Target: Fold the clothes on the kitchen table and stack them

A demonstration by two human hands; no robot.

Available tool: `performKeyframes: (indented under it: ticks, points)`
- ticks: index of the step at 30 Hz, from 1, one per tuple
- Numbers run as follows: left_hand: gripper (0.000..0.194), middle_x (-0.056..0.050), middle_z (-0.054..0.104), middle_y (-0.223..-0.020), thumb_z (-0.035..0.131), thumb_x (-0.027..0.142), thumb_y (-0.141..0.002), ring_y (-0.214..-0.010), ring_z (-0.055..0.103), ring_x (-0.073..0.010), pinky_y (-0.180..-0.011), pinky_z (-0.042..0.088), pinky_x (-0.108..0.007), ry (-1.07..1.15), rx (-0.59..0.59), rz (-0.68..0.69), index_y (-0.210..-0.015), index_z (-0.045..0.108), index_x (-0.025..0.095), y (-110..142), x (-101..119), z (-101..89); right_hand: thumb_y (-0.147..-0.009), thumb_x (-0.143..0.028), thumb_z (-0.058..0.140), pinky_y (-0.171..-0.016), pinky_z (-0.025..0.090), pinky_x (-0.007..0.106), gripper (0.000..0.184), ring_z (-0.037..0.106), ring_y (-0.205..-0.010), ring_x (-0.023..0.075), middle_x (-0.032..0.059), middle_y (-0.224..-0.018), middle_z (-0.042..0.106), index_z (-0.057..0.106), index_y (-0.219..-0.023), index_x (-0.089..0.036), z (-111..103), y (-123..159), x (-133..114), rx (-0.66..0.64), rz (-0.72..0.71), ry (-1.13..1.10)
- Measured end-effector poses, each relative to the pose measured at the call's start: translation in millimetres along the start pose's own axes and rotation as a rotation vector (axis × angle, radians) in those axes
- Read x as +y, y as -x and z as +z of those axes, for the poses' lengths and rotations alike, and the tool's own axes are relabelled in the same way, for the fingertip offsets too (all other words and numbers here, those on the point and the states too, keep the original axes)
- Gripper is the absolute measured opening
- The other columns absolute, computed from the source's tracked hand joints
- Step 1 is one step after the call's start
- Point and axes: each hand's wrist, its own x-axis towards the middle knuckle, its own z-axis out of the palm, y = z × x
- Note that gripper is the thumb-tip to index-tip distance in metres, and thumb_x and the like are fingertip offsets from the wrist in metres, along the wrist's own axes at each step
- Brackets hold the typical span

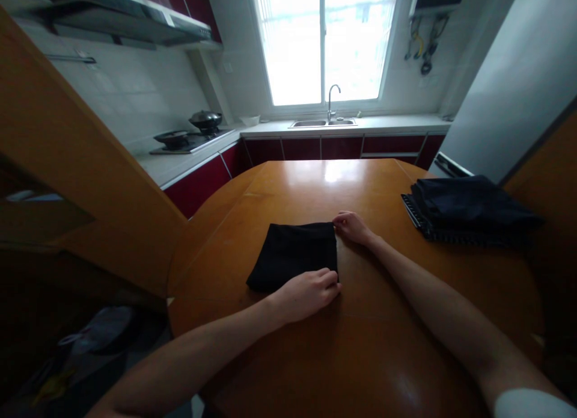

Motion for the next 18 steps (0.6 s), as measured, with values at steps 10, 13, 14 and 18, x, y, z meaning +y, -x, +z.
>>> performKeyframes:
  ticks: [10,13,14,18]
  points:
    - [0.037,-0.010,0.066,-0.127,0.038,0.031,-0.107,-0.116,0.060,-0.0215,-0.100,0.046,-0.038,0.273,0.222,-0.358,-0.135,0.060,0.021,11.6,-34.6,-16.1,-0.098,-0.026,0.047,-0.094,0.051,0.037,0.031,0.066,-0.104,0.0237,0.0110,-0.111,0.073,0.075,-0.113,-0.021,5.4,9.7,-36.7,0.350,0.078,-0.079]
    - [0.048,-0.012,0.047,-0.155,0.035,0.040,-0.107,-0.145,0.039,-0.0272,-0.118,0.031,-0.049,0.292,0.151,-0.569,-0.149,0.047,0.021,27.8,-71.4,2.3,-0.100,-0.028,0.046,-0.106,0.045,0.039,0.035,0.060,-0.120,0.0235,0.0107,-0.125,0.069,0.071,-0.125,-0.022,11.6,16.0,-65.5,0.292,-0.079,-0.079]
    - [0.052,-0.012,0.038,-0.161,0.034,0.044,-0.107,-0.151,0.030,-0.0288,-0.120,0.025,-0.053,0.303,0.073,-0.624,-0.154,0.041,0.022,33.6,-82.3,9.7,-0.100,-0.029,0.047,-0.110,0.043,0.041,0.035,0.057,-0.126,0.0236,0.0099,-0.129,0.067,0.070,-0.126,-0.023,14.7,17.8,-72.5,0.226,-0.133,-0.070]
    - [0.064,-0.011,0.017,-0.168,0.030,0.054,-0.106,-0.156,0.012,-0.0311,-0.121,0.012,-0.061,0.361,-0.183,-0.787,-0.160,0.027,0.021,51.4,-107.8,28.0,-0.101,-0.033,0.051,-0.120,0.029,0.053,0.034,0.047,-0.140,0.0266,0.0072,-0.138,0.065,0.070,-0.127,-0.027,26.7,21.9,-78.9,-0.019,-0.176,0.009]
